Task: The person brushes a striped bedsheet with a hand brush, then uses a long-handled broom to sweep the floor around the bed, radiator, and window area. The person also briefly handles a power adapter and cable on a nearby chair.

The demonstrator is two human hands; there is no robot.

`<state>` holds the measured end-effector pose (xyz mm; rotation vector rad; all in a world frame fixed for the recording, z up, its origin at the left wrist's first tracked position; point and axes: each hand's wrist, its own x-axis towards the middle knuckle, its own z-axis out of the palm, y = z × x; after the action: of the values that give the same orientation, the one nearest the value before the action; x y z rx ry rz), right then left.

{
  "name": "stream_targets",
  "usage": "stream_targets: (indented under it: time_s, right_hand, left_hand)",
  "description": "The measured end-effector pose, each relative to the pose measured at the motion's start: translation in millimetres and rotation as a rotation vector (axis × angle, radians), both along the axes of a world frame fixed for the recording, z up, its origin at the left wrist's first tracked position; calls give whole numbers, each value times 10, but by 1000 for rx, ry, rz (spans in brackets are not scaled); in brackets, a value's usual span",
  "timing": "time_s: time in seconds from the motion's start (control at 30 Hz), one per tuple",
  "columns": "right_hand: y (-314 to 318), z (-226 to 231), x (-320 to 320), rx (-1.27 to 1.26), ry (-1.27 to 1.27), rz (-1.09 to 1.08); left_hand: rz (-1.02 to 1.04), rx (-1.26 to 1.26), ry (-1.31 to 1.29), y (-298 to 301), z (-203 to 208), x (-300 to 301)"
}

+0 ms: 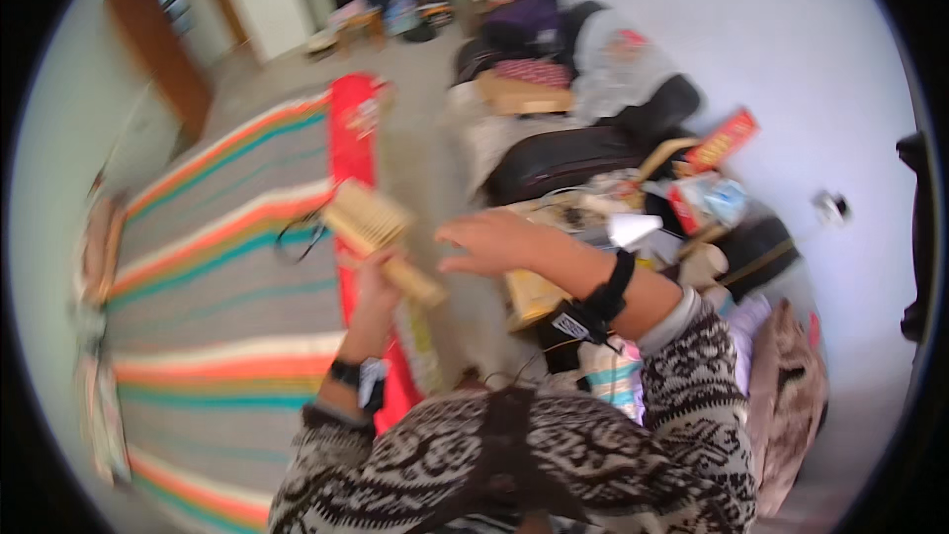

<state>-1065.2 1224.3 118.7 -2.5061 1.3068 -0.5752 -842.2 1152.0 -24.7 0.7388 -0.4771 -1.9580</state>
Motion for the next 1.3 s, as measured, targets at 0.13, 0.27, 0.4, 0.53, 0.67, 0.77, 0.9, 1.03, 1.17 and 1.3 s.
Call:
stream_targets:
  time_s: [0.13,0.27,0.4,0.53,0.67,0.77,0.9,1.03,1.17,1.3]
  right_hand:
    - [-368,1174,-1590,-238,52,-372]
    - [250,2060,-3458,-278,-420,-1055]
    - [1388,2175,-4482,-396,-715,-1517]
    - [2533,1953,-5141,-461,-830,-1733]
    - [3375,1616,-5869,-470,-944,-1811]
    - [3965,1308,-6456,-388,-1001,-1902]
    - [4477,844,-7200,-414,-1134,-1983]
    - [4496,392,-7528,-266,-1202,-1884]
    - [4207,70,-7529,-269,-1370,-1818]
    - [3977,-109,-7535,-170,-1451,-1789]
  left_hand:
    - [-249,-129,-173,-306,-239,776]
    - [-63,3,-289,-639,-634,1464]
    - [25,131,-865,-1078,-1131,1690]
    - [-39,92,-1284,-1594,-1157,1328]
    - [-126,-92,-1685,-2261,-795,370]
    - [-251,-398,-1873,-2611,-196,-1109]
    - [-343,-1006,-718,-2025,952,-4211]
    - [-818,-1409,-411,-271,2152,-6731]
    - [-1239,-1226,-387,1612,2394,-8090]
    - [-1297,-1138,-586,2536,1997,-8738]
